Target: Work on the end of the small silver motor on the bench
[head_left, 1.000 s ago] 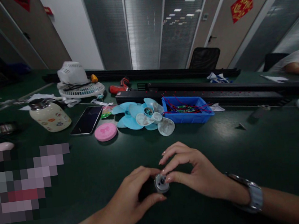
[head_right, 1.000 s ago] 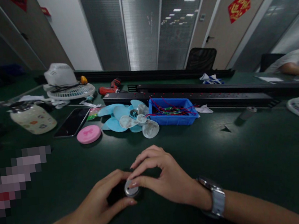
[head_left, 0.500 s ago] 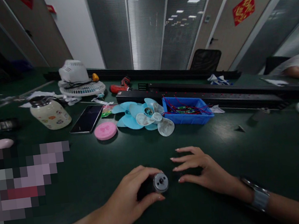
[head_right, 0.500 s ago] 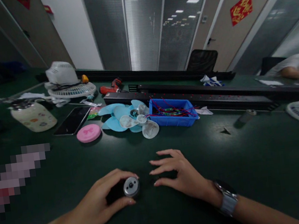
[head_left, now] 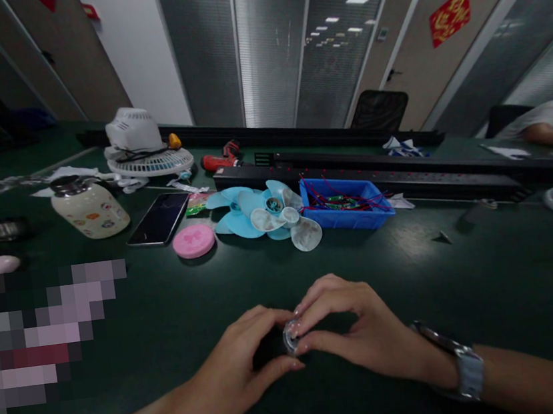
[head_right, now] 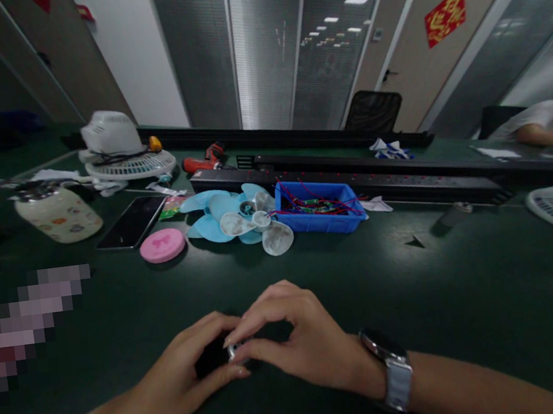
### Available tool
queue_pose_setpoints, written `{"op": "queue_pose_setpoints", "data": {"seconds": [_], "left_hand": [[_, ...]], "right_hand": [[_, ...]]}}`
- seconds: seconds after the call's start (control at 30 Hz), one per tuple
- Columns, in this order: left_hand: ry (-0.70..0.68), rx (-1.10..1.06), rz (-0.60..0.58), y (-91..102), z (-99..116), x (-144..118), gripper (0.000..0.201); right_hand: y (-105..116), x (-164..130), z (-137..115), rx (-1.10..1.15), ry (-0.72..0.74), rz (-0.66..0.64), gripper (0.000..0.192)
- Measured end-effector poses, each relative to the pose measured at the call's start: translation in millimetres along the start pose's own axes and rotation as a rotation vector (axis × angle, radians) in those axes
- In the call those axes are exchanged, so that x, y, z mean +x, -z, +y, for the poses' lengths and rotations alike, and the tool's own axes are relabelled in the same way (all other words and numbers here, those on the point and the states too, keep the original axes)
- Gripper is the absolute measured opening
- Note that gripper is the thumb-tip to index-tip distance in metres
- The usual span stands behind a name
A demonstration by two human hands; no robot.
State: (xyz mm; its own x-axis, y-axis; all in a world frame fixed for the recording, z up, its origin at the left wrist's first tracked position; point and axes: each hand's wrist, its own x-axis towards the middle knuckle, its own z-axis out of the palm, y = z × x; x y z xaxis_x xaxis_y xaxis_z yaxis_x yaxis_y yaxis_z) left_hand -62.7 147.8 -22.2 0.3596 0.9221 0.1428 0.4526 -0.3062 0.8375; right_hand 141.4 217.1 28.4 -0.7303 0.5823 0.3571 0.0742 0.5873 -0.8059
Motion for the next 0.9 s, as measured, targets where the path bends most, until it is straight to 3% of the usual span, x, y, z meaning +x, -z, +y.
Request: {"op": "queue_pose_setpoints", "data": {"seconds": [0.53, 0.8, 0.9], "left_hand": [[-0.035, -0.028, 0.013, -0.8, -1, 0, 0.032], [-0.031, -0.021, -0.007, 0.7, 1, 1, 0.030], [-0.028, -0.014, -0.016, 1.6, 2, 1, 0.030]], "right_hand": [[-10, -2, 7, 0.132, -0.110, 0.020, 0.008], [-8, -8, 12, 0.182, -0.066, 0.031, 0.030], [-6, -12, 13, 0.174, -0.083, 0.074, 0.026]]}}
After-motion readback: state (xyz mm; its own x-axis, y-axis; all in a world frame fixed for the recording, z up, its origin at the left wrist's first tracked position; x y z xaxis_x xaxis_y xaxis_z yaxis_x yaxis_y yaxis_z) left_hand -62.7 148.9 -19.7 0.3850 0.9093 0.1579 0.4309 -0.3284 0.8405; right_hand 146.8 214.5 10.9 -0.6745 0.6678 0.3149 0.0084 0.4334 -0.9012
